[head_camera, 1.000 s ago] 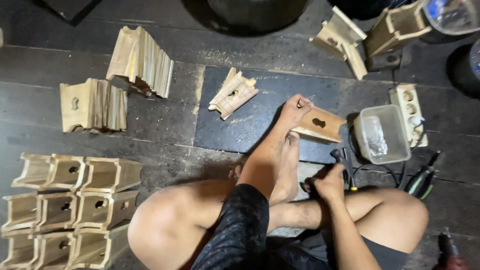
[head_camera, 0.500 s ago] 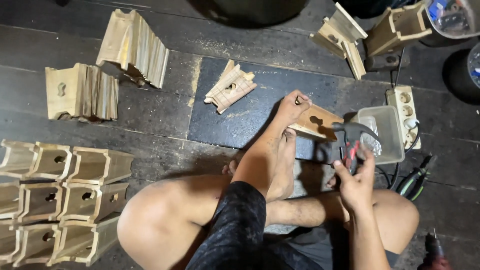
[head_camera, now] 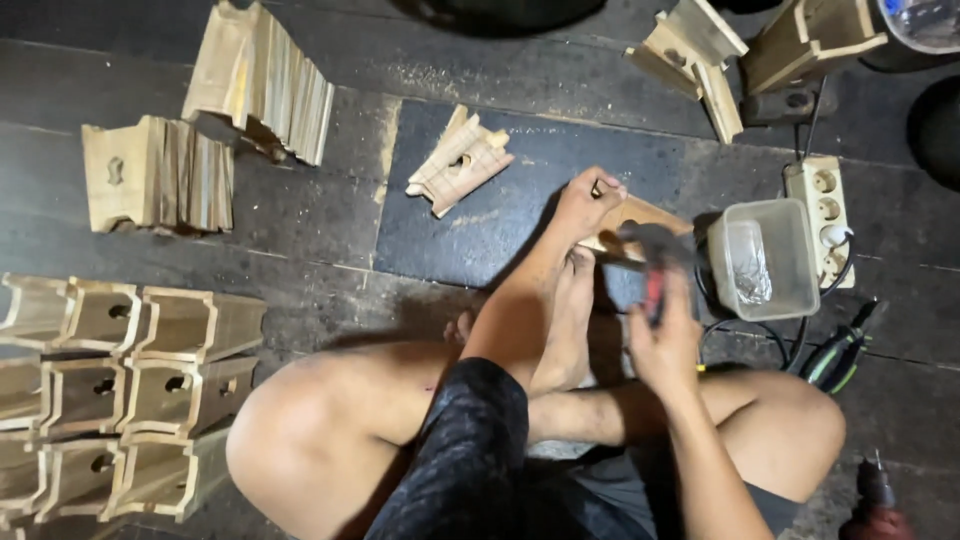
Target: The person sits on the floor and assembles small wooden boxes by hammering nails into pre-drilled holes. They use a hammer and nails to secure the pieces together, working on multiple units sequentially.
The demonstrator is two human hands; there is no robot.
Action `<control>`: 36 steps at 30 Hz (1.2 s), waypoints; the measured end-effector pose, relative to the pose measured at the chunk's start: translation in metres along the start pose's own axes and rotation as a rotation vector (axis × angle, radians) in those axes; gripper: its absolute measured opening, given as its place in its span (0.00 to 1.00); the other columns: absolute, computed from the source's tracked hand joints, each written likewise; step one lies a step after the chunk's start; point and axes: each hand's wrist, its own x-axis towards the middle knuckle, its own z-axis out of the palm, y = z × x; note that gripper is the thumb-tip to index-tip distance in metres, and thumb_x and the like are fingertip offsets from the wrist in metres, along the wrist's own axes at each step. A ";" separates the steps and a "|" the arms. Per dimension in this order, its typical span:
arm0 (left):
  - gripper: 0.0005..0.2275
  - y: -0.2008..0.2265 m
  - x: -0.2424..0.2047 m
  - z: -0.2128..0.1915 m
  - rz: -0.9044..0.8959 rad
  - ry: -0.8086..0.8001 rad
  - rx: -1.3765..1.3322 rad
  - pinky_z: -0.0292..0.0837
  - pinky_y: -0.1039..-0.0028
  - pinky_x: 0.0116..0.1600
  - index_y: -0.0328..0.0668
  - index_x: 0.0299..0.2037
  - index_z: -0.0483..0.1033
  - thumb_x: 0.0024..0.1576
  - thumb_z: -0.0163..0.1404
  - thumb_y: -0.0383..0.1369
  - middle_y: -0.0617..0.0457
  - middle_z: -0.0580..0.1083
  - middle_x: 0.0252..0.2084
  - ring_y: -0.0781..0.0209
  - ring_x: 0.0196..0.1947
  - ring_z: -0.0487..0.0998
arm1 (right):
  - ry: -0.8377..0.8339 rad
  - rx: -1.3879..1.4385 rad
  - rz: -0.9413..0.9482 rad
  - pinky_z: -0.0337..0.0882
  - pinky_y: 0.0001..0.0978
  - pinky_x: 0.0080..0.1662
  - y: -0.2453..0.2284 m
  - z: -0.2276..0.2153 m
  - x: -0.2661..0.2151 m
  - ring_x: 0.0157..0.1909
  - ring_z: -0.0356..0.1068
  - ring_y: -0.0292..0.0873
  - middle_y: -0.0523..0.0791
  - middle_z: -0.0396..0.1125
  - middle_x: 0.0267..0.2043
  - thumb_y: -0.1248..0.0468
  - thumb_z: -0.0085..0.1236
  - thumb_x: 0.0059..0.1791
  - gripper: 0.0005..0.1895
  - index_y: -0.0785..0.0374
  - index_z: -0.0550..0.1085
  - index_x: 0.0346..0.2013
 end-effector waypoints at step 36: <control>0.16 -0.006 -0.002 0.002 0.106 0.048 0.014 0.74 0.46 0.58 0.33 0.46 0.75 0.56 0.57 0.39 0.29 0.78 0.47 0.29 0.54 0.78 | 0.255 0.149 -0.220 0.58 0.60 0.68 0.065 0.019 -0.005 0.68 0.60 0.77 0.72 0.60 0.65 0.74 0.62 0.49 0.40 0.76 0.57 0.74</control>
